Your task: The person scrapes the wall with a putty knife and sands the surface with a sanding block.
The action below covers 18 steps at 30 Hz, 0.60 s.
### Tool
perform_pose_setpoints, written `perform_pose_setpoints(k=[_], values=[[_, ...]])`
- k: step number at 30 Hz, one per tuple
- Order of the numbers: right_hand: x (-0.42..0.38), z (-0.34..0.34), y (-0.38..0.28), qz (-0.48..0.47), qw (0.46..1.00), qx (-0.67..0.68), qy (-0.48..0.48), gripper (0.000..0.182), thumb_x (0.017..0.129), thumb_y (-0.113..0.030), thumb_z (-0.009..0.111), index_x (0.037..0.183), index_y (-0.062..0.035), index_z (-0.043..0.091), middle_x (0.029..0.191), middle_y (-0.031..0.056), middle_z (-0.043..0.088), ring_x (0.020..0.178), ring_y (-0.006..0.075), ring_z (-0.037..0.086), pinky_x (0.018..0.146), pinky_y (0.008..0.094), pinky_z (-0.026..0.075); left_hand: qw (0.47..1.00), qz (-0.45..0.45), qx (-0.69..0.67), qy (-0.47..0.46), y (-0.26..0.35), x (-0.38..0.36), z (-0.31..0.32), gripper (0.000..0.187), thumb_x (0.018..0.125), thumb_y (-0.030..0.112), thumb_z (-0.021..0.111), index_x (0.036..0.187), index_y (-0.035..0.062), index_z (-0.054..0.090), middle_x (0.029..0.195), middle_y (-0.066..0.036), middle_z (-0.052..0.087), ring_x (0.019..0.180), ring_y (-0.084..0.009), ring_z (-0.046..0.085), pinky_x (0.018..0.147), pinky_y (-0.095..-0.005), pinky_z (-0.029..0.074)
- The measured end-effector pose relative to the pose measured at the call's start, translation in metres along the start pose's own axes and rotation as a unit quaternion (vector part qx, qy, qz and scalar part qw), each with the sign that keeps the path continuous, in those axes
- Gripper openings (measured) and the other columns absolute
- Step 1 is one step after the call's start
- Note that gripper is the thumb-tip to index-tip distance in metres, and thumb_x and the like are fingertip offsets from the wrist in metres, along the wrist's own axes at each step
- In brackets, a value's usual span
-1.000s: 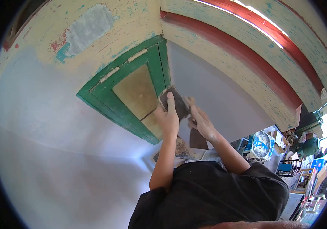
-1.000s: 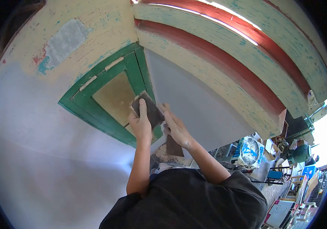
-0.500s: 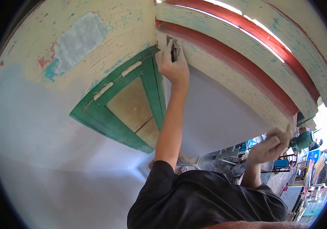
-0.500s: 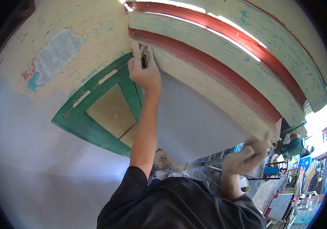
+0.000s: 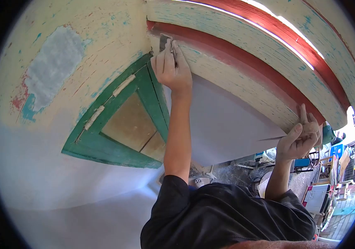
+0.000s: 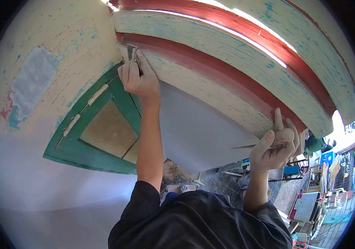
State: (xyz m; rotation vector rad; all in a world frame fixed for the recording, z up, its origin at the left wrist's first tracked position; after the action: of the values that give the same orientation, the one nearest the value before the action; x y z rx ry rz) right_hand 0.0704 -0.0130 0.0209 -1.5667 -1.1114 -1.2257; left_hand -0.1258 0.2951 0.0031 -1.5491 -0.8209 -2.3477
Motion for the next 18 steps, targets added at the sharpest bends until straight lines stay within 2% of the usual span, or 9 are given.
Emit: perform_pose_setpoints(k=[1,2,4,5,8,10,11,13,18], values=[[0.001,0.002,0.006,0.009,1.0,0.003,0.007,0.024,0.108,-0.019,0.05,0.113,0.0029,0.041,0.128,0.029,0.061,0.125,0.0352,0.059,0.106,0.0396,0.053,1.0,-0.018,-0.01,0.002,-0.004,-0.001,0.002,0.014,0.089,0.002,0.078,0.102,-0.0037,0.077,0.096,-0.013,0.075,0.076,-0.0262,0.062,0.071,-0.0404,0.051],[0.0,0.003,0.012,0.01,1.0,0.0,0.008,0.024,0.108,-0.019,0.05,0.113,0.0029,0.041,0.128,0.029,0.061,0.125,0.0352,0.059,0.106,0.0396,0.053,1.0,-0.019,-0.013,0.001,0.0,-0.007,0.003,0.014,0.089,0.002,0.078,0.102,-0.0037,0.077,0.096,-0.013,0.075,0.076,-0.0262,0.062,0.071,-0.0404,0.051],[-0.005,0.007,0.007,-0.063,0.998,-0.009,-0.002,0.029,0.108,-0.017,0.049,0.117,0.0079,0.038,0.135,0.0366,0.045,0.122,0.042,0.062,0.099,0.0407,0.062,1.0,-0.008,0.014,0.015,0.019,-0.031,-0.011,0.011,0.089,0.001,0.078,0.098,-0.0042,0.077,0.093,-0.012,0.075,0.075,-0.0259,0.062,0.069,-0.0384,0.051],[-0.007,0.011,0.005,-0.063,0.998,-0.009,-0.004,0.029,0.108,-0.017,0.049,0.117,0.0079,0.038,0.135,0.0366,0.045,0.122,0.042,0.062,0.099,0.0407,0.062,1.0,-0.009,0.015,0.014,0.026,-0.041,-0.018,0.011,0.089,0.001,0.078,0.098,-0.0042,0.077,0.093,-0.012,0.075,0.075,-0.0259,0.062,0.069,-0.0384,0.051],[-0.007,0.008,0.002,-0.06,0.995,0.043,0.073,0.029,0.108,-0.016,0.048,0.118,0.0089,0.037,0.136,0.036,0.044,0.119,0.0419,0.064,0.1,0.042,0.062,0.998,0.0,-0.058,0.002,0.032,-0.048,-0.021,0.009,0.088,0.001,0.078,0.096,-0.0036,0.077,0.091,-0.012,0.075,0.074,-0.0262,0.061,0.067,-0.0377,0.05],[-0.006,0.004,0.005,-0.033,0.989,0.081,0.116,0.025,0.111,-0.024,0.042,0.114,0.0004,0.04,0.105,0.0201,0.078,0.128,0.0326,0.059,0.109,0.039,0.043,0.998,0.057,-0.019,0.012,0.021,-0.025,-0.012,0.007,0.087,-0.001,0.079,0.093,-0.0028,0.077,0.091,-0.011,0.075,0.073,-0.0262,0.061,0.066,-0.0377,0.05],[-0.005,0.004,0.003,-0.032,0.989,0.081,0.116,0.025,0.111,-0.024,0.042,0.114,0.0004,0.04,0.105,0.0201,0.078,0.128,0.0326,0.059,0.109,0.039,0.043,0.998,0.058,-0.018,0.011,0.008,-0.008,-0.005,0.007,0.087,-0.001,0.079,0.093,-0.0028,0.077,0.091,-0.011,0.075,0.073,-0.0262,0.061,0.066,-0.0377,0.05],[0.0,0.003,-0.009,-0.068,0.993,-0.043,0.081,0.027,0.112,-0.028,0.041,0.113,-0.0007,0.041,0.104,0.0169,0.079,0.128,0.031,0.058,0.111,0.0404,0.039,0.999,0.006,0.036,-0.018,-0.02,0.018,0.009,0.008,0.086,-0.002,0.08,0.093,-0.0033,0.076,0.094,-0.012,0.075,0.074,-0.0259,0.063,0.065,-0.0377,0.051],[0.005,0.001,-0.02,-0.096,0.991,-0.061,0.069,0.027,0.112,-0.03,0.042,0.111,-0.0024,0.043,0.104,0.0128,0.08,0.126,0.0286,0.059,0.113,0.0404,0.03,0.999,0.027,-0.013,-0.01,0.027,-0.038,-0.018,0.01,0.084,-0.002,0.081,0.092,-0.0053,0.074,0.086,-0.012,0.072,0.069,-0.0283,0.059,0.063,-0.0396,0.05]])
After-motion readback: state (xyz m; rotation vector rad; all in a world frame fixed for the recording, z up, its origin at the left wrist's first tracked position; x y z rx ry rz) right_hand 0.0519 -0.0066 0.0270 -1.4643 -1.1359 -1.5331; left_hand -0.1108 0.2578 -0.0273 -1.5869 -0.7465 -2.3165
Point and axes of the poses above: each hand's wrist, its own x-axis towards the middle knuckle, its own z-axis out of the palm, y = z × x, the point moved 10 cm from there along x, towards the middle knuckle
